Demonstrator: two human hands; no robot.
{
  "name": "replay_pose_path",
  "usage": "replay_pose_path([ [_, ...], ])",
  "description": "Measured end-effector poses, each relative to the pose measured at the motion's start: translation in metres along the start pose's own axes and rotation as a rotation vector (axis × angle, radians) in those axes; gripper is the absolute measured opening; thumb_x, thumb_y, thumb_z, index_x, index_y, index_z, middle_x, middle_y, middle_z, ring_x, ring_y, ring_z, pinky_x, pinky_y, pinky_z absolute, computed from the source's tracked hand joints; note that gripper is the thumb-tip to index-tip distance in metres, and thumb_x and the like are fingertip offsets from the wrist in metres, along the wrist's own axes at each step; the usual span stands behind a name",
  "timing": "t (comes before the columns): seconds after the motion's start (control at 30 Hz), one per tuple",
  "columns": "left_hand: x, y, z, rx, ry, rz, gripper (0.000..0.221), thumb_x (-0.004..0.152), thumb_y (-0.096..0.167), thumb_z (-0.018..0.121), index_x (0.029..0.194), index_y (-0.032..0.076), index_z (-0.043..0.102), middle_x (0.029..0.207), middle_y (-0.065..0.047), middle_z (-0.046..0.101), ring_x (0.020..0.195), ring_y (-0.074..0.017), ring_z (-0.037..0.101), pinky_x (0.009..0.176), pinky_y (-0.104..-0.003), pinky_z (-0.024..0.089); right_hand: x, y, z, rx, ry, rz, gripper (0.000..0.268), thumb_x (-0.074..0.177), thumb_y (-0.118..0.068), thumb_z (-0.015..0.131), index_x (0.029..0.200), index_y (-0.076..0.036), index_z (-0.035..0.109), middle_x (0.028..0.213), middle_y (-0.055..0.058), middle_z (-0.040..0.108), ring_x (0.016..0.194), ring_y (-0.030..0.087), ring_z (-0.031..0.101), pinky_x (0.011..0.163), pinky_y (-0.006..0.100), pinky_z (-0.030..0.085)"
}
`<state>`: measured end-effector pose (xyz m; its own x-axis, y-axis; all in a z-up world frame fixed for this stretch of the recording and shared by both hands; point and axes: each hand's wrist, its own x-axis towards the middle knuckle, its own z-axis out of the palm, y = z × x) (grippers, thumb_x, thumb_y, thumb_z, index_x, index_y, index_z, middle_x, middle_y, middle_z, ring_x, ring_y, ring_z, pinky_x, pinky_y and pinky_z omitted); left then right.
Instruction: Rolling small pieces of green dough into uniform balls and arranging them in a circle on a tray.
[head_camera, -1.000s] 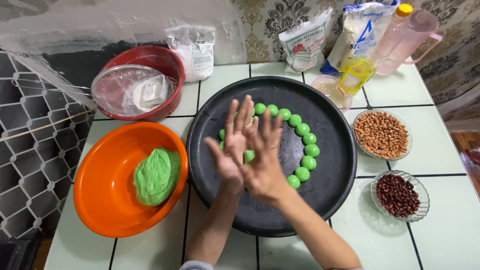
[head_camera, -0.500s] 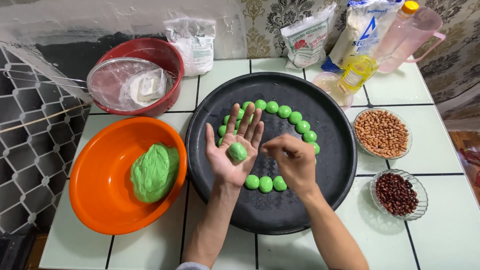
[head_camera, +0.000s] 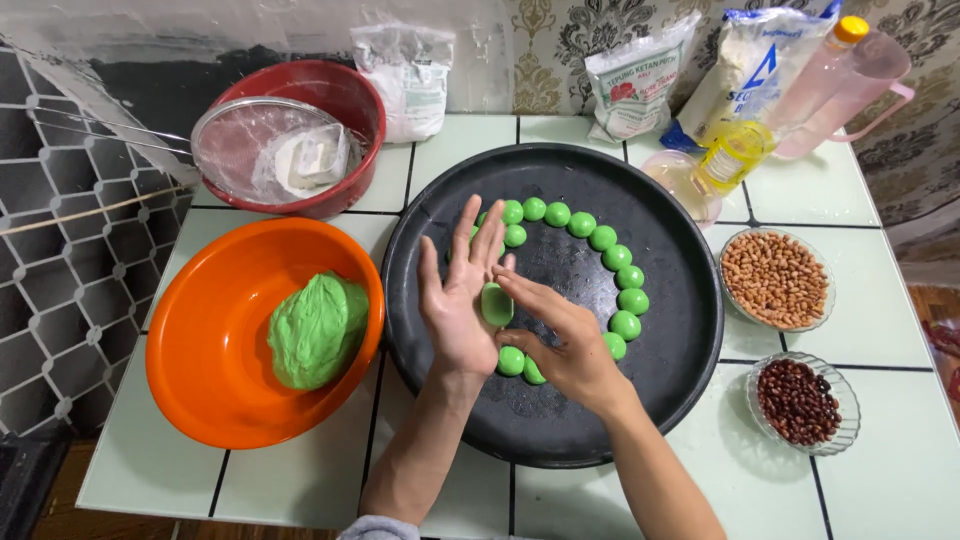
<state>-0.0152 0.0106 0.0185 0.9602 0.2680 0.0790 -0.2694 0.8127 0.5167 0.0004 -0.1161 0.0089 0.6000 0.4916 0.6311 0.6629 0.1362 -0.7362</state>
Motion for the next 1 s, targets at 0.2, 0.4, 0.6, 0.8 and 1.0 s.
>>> replay_pose_path([
  [0.2, -0.004, 0.002, 0.007, 0.403, 0.069, 0.148, 0.079, 0.101, 0.064, 0.025, 0.164, 0.015, 0.025, 0.173, -0.011, 0.016, 0.160, -0.0314, -0.003, 0.118, -0.065, -0.010, -0.015, 0.028, 0.010, 0.144, 0.052, 0.168, 0.054, 0.083, 0.003, 0.078, 0.135, 0.004, 0.062, 0.128, 0.023, 0.070, 0.114, 0.031, 0.070, 0.093, 0.048, 0.057],
  [0.4, 0.002, -0.006, -0.008, 0.101, -0.016, 0.233, 0.075, 0.103, 0.061, 0.030, 0.162, 0.014, 0.030, 0.171, -0.008, 0.023, 0.160, -0.0244, 0.013, 0.125, -0.051, 0.009, -0.026, 0.050, 0.018, 0.447, 0.239, 0.308, 0.051, 0.087, 0.009, 0.071, 0.136, 0.010, 0.058, 0.128, 0.024, 0.067, 0.108, 0.026, 0.070, 0.092, 0.040, 0.060],
  [0.6, 0.011, -0.021, -0.015, -0.165, 0.123, 0.050, 0.075, 0.101, 0.063, 0.033, 0.152, 0.010, 0.044, 0.160, -0.017, 0.042, 0.151, -0.0328, 0.036, 0.120, -0.050, 0.030, 0.003, 0.021, 0.017, -0.009, 0.217, 0.059, 0.048, 0.079, 0.000, 0.085, 0.124, 0.001, 0.071, 0.120, 0.018, 0.073, 0.115, 0.035, 0.071, 0.095, 0.044, 0.056],
  [0.8, 0.017, -0.013, -0.027, -0.455, -0.059, 0.003, 0.077, 0.098, 0.065, 0.045, 0.152, 0.010, 0.045, 0.159, -0.024, 0.041, 0.150, -0.0391, 0.037, 0.122, -0.052, 0.032, 0.013, 0.006, -0.001, -0.008, 0.127, 0.037, 0.054, 0.090, -0.010, 0.074, 0.141, -0.003, 0.058, 0.147, 0.023, 0.055, 0.144, 0.042, 0.044, 0.119, 0.057, 0.033],
  [1.0, 0.002, -0.032, -0.018, -0.385, -0.224, -0.094, 0.083, 0.101, 0.069, 0.036, 0.161, 0.012, 0.031, 0.164, -0.023, 0.032, 0.154, -0.0374, 0.027, 0.127, -0.056, 0.021, 0.046, 0.003, 0.004, -0.281, 0.214, -0.092, 0.050, 0.112, -0.042, 0.041, 0.154, -0.015, 0.047, 0.171, 0.015, 0.018, 0.159, 0.041, -0.006, 0.128, 0.062, -0.001],
])
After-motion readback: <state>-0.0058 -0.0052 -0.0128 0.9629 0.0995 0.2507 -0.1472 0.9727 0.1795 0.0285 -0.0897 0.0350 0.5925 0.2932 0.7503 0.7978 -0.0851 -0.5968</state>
